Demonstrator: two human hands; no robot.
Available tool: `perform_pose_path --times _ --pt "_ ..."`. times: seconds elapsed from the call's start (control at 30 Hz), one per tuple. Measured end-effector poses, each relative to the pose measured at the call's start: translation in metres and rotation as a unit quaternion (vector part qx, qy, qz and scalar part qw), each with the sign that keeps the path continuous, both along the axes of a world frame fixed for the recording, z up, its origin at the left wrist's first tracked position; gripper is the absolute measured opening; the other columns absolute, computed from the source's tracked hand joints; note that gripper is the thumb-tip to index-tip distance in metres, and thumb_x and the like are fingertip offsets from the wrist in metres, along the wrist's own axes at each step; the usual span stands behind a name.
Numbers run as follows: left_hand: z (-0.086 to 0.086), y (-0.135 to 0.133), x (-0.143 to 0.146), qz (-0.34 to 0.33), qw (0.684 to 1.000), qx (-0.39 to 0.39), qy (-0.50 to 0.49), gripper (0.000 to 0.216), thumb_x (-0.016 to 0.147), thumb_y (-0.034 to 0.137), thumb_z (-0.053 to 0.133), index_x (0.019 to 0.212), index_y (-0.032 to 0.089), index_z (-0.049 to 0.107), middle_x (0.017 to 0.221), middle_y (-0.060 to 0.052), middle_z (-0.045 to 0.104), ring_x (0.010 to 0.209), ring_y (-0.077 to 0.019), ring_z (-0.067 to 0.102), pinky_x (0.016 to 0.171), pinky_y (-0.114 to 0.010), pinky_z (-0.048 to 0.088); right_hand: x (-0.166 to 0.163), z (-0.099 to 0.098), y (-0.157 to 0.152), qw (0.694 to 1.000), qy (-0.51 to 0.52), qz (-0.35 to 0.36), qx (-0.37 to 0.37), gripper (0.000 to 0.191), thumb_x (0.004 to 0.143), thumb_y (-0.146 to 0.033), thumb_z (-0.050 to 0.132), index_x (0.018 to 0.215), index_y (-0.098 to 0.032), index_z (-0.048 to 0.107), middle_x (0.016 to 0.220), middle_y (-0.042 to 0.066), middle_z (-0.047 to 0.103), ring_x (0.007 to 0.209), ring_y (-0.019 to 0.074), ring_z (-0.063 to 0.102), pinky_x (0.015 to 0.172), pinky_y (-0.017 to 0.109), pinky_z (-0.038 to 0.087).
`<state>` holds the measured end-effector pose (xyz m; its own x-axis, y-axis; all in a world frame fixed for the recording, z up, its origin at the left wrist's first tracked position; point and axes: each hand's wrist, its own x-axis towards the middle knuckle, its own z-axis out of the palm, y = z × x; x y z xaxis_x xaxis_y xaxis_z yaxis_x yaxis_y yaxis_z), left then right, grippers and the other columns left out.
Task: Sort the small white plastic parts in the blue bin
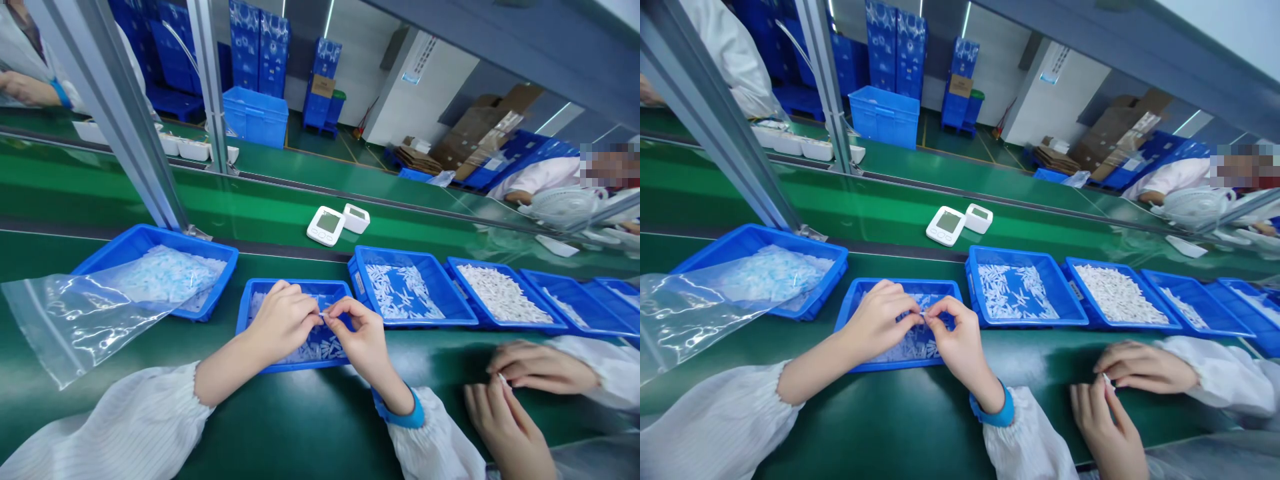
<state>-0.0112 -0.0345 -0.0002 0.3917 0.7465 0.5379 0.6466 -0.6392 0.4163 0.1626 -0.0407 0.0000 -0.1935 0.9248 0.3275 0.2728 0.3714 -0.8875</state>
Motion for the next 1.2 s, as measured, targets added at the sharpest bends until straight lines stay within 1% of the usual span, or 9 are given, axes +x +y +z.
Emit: perform_pose_path --times 0.2,0.27,0.33,0.43,0.53,0.67,0.8,0.93,1.2 --pt "-0.003 0.001 0.0 -0.009 0.999 0.025 -0.023 0.014 0.08 0.018 0.067 0.067 0.016 0.061 0.064 0.001 0.063 0.065 -0.0164 0.052 0.068 -0.034 0.036 -0.001 -0.002 0.0 1.0 0.021 0.006 -0.004 0.024 0.077 -0.009 0.063 0.064 -0.019 0.046 0.07 -0.001 0.061 0.07 0.0146 0.06 0.066 0.027 0.049" --pt "-0.006 0.002 0.0 -0.034 0.998 0.033 -0.034 0.015 0.081 0.017 0.065 0.067 0.015 0.06 0.063 0.0 0.062 0.064 -0.016 0.052 0.068 -0.033 0.039 -0.002 -0.002 -0.002 0.999 0.002 0.001 0.034 0.027 0.078 -0.007 0.062 0.063 -0.019 0.043 0.069 -0.001 0.06 0.069 0.0142 0.06 0.066 0.028 0.049" --pt "-0.009 0.002 0.0 -0.062 0.996 0.054 -0.043 0.018 0.084 0.015 0.06 0.066 0.014 0.059 0.062 -0.001 0.062 0.064 -0.0154 0.052 0.071 -0.033 0.043 -0.004 -0.002 -0.005 0.993 -0.036 -0.01 0.114 0.029 0.079 -0.003 0.059 0.062 -0.019 0.041 0.069 -0.001 0.059 0.069 0.0137 0.059 0.071 0.031 0.051" --pt "-0.012 0.003 0.001 -0.078 0.991 0.093 -0.061 0.022 0.088 0.014 0.053 0.067 0.014 0.06 0.064 -0.002 0.063 0.063 -0.0144 0.054 0.077 -0.033 0.047 -0.007 -0.005 -0.01 0.956 -0.104 -0.032 0.272 0.03 0.077 0.005 0.053 0.063 -0.019 0.04 0.07 0.0 0.058 0.071 0.0134 0.056 0.079 0.037 0.051" --pt "-0.011 0.002 0.003 -0.079 0.988 0.098 -0.085 0.023 0.089 0.014 0.051 0.069 0.015 0.061 0.065 -0.001 0.064 0.061 -0.0128 0.055 0.079 -0.033 0.049 -0.01 -0.01 -0.015 0.911 -0.166 -0.056 0.372 0.03 0.076 0.01 0.05 0.068 -0.019 0.043 0.075 0.003 0.058 0.072 0.014 0.054 0.08 0.041 0.052" --pt "-0.009 0.002 0.004 -0.082 0.987 0.096 -0.102 0.023 0.089 0.013 0.051 0.068 0.015 0.061 0.063 0.0 0.064 0.058 -0.0111 0.054 0.08 -0.033 0.05 -0.013 -0.011 -0.021 0.877 -0.225 -0.073 0.418 0.028 0.075 0.01 0.049 0.072 -0.018 0.047 0.08 0.005 0.058 0.075 0.0158 0.053 0.079 0.042 0.055" --pt "-0.007 0.001 0.003 -0.088 0.986 0.104 -0.099 0.025 0.09 0.013 0.048 0.068 0.015 0.06 0.062 -0.001 0.062 0.058 -0.0115 0.054 0.079 -0.033 0.05 -0.014 -0.005 -0.024 0.857 -0.25 -0.052 0.447 0.027 0.075 0.009 0.046 0.07 -0.018 0.046 0.081 0.007 0.057 0.076 0.0164 0.054 0.081 0.043 0.056" --pt "-0.005 0.002 0.002 -0.103 0.984 0.113 -0.089 0.027 0.09 0.012 0.045 0.068 0.014 0.059 0.059 -0.001 0.059 0.056 -0.012 0.052 0.076 -0.033 0.051 -0.013 -0.006 -0.023 0.878 -0.237 -0.037 0.415 0.028 0.076 0.008 0.045 0.068 -0.018 0.044 0.078 0.004 0.054 0.075 0.0146 0.053 0.087 0.046 0.055" --pt "-0.001 0.001 0.002 -0.125 0.979 0.147 -0.063 0.028 0.088 0.006 0.039 0.071 0.015 0.059 0.067 -0.004 0.063 0.063 -0.014 0.055 0.081 -0.034 0.052 -0.016 -0.011 -0.02 0.929 -0.134 -0.07 0.339 0.031 0.073 0.007 0.049 0.062 -0.02 0.041 0.069 -0.001 0.052 0.063 0.0116 0.049 0.088 0.047 0.055"
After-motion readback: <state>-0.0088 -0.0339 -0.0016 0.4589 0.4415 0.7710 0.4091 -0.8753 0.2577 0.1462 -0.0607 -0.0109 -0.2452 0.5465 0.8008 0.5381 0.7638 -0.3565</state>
